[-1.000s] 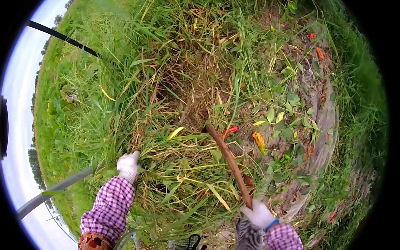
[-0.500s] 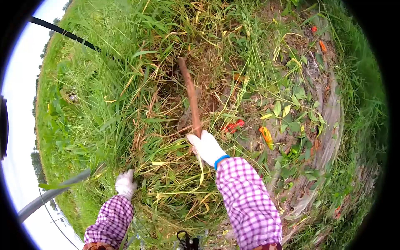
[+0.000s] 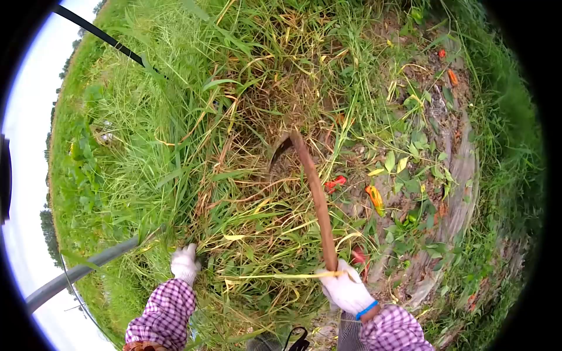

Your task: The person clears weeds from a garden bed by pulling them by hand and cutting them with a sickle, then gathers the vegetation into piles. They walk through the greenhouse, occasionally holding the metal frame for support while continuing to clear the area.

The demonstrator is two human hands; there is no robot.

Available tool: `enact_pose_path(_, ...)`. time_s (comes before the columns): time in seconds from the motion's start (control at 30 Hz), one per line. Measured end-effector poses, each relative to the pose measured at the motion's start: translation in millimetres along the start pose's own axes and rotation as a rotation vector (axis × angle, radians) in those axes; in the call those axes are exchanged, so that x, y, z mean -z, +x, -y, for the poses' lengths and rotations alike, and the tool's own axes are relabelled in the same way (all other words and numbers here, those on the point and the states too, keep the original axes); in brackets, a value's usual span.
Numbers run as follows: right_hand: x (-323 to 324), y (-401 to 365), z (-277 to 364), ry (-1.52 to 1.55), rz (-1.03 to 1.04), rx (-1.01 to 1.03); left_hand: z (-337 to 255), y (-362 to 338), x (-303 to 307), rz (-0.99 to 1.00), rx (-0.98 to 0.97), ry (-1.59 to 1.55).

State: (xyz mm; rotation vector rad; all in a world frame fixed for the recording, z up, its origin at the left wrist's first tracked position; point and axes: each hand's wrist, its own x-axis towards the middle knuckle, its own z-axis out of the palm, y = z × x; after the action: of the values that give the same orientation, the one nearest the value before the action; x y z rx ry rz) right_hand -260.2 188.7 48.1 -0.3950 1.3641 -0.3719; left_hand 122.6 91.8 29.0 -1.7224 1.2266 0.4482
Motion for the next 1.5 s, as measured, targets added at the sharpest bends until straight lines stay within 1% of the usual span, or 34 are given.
enact_pose_path(0.03,-3,21,12,0.084,-0.014,-0.026,1,2,-3,-0.001,0.004,0.000)
enact_pose_path(0.07,-8,43,28,0.162,0.015,0.072,3,5,-9,-0.030,0.001,0.007)
enact_pose_path(0.1,-20,65,46,0.194,-0.076,0.163,3,7,-13,-0.059,-0.004,0.018)
enact_pose_path(0.13,-29,83,66,0.261,-0.057,0.197,2,7,-14,-0.057,-0.003,0.024)
enact_pose_path(0.17,-39,120,71,0.148,-0.157,0.345,0,4,-12,-0.059,0.012,-0.002)
enact_pose_path(0.2,-48,139,90,0.126,-0.165,0.409,-3,2,-11,-0.064,0.025,-0.029)
enact_pose_path(0.23,-56,159,106,0.114,-0.160,0.345,-4,2,-13,-0.066,0.021,-0.026)
enact_pose_path(0.27,-67,189,110,0.220,-0.089,0.398,-3,2,-16,-0.086,0.018,-0.041)
enact_pose_path(0.3,-77,200,122,0.203,-0.098,0.373,-3,2,-17,-0.103,0.014,-0.055)
enact_pose_path(0.33,-85,223,124,0.284,-0.016,0.324,-5,2,-13,-0.044,0.042,-0.076)
enact_pose_path(0.37,-91,235,126,0.410,0.086,0.275,-6,5,-16,-0.050,0.039,-0.073)
enact_pose_path(0.43,-96,256,118,0.359,0.259,0.212,0,10,-31,-0.118,0.001,-0.063)
enact_pose_path(0.47,-101,281,101,0.288,0.300,0.203,4,14,-38,-0.141,-0.012,-0.107)
enact_pose_path(0.57,-94,256,85,0.171,0.253,0.170,1,10,-32,-0.126,0.003,-0.129)
enact_pose_path(0.6,-82,239,75,0.142,0.291,0.118,3,11,-37,-0.167,-0.033,-0.150)
enact_pose_path(0.63,-65,217,66,0.110,0.322,0.072,4,11,-40,-0.168,-0.037,-0.159)
enact_pose_path(0.7,-32,147,50,-0.047,0.266,0.066,8,11,-44,-0.207,-0.096,-0.155)
enact_pose_path(0.77,0,90,54,-0.043,0.204,0.020,11,8,-45,-0.224,-0.108,-0.164)
enact_pose_path(0.83,13,60,65,0.069,0.097,0.026,5,8,-36,-0.186,-0.064,-0.123)
enact_pose_path(0.87,17,64,73,-0.020,0.075,0.082,-1,6,-25,-0.091,-0.022,-0.123)
enact_pose_path(0.9,10,73,81,0.021,0.005,0.119,-3,5,-23,-0.092,-0.024,-0.128)
enact_pose_path(0.97,0,117,92,0.126,0.003,0.224,-5,6,-22,-0.041,0.016,-0.102)
enact_pose_path(1.03,-22,163,119,0.255,0.045,0.270,-3,7,-25,-0.044,0.012,-0.099)
enact_pose_path(1.1,-55,212,136,0.321,0.052,0.316,0,9,-31,-0.045,0.002,-0.095)
enact_pose_path(1.13,-73,230,143,0.374,0.072,0.322,3,9,-37,-0.101,-0.021,-0.124)
enact_pose_path(1.17,-89,245,147,0.428,0.091,0.325,4,10,-42,-0.156,-0.045,-0.153)
enact_pose_path(1.27,-124,277,147,0.449,0.116,0.303,5,18,-52,-0.144,-0.031,-0.158)
enact_pose_path(1.33,-123,284,145,0.338,0.147,0.252,7,21,-56,-0.137,-0.029,-0.159)
enact_pose_path(1.4,-115,282,140,0.199,0.216,0.204,8,23,-59,-0.159,-0.039,-0.256)
enact_pose_path(1.43,-113,280,139,0.163,0.155,0.187,9,23,-62,-0.160,-0.039,-0.261)
enact_pose_path(1.5,-102,278,149,-0.042,0.103,0.205,10,22,-65,-0.212,-0.069,-0.299)
